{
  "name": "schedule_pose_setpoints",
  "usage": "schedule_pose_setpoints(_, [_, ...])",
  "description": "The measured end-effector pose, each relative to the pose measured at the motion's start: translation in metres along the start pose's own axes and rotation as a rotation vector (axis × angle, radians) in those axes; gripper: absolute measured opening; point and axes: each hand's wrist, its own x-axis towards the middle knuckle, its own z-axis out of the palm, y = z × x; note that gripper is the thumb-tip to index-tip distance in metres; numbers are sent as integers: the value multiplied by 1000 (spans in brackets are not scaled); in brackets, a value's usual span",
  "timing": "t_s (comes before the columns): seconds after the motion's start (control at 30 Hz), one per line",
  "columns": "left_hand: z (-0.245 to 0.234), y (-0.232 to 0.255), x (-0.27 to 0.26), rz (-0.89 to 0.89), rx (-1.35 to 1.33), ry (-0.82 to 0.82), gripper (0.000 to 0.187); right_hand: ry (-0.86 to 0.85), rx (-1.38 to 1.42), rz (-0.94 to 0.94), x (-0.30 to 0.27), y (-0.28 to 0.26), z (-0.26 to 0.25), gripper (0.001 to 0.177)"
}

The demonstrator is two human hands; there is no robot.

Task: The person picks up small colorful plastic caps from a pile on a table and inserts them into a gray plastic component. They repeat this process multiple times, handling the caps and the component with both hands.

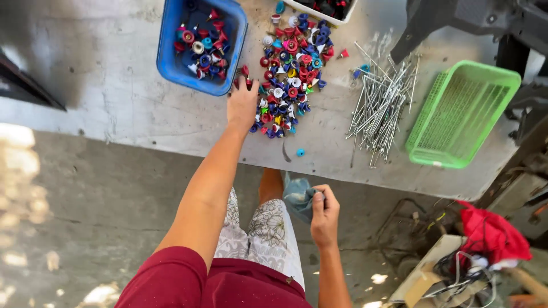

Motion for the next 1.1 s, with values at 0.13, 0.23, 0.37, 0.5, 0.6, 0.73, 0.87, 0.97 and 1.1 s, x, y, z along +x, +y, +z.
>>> schedule_pose_setpoints(0.13, [-7, -7, 13, 140, 35, 99, 18, 101, 21, 56, -21, -17, 36, 28])
schedule_pose_setpoints(0.23, [-31, -6, 18, 84, -77, -21, 25, 140, 82, 67, -33, -29, 58, 29])
schedule_pose_setpoints(0.37, [-69, 2, 20, -73, -602, -20, 17, 147, 103, 72, -49, -35, 74, 28])
schedule_pose_setpoints(0.5, [-55, 1, 21, -454, -1314, -27, 9, 144, 132, 47, -53, -47, 68, 30])
schedule_pose_setpoints(0.6, [-149, 2, 33, -776, -1908, -451, 10, 175, 146, -21, -56, -62, 54, 28])
schedule_pose_setpoints(0.73, [-214, -1, 22, -798, -2065, -623, 23, 256, 199, -65, -64, -85, 32, 28])
schedule_pose_setpoints(0.87, [-274, 24, -19, -865, -2163, -686, 27, 301, 326, -129, -86, -128, 11, 25])
schedule_pose_setpoints(0.97, [-311, 57, -28, -756, -2222, -802, 13, 259, 369, -213, -69, -136, -11, 14])
schedule_pose_setpoints(1.1, [-333, 99, -65, -689, -2102, -783, 30, 169, 189, -343, -55, -164, -41, 29])
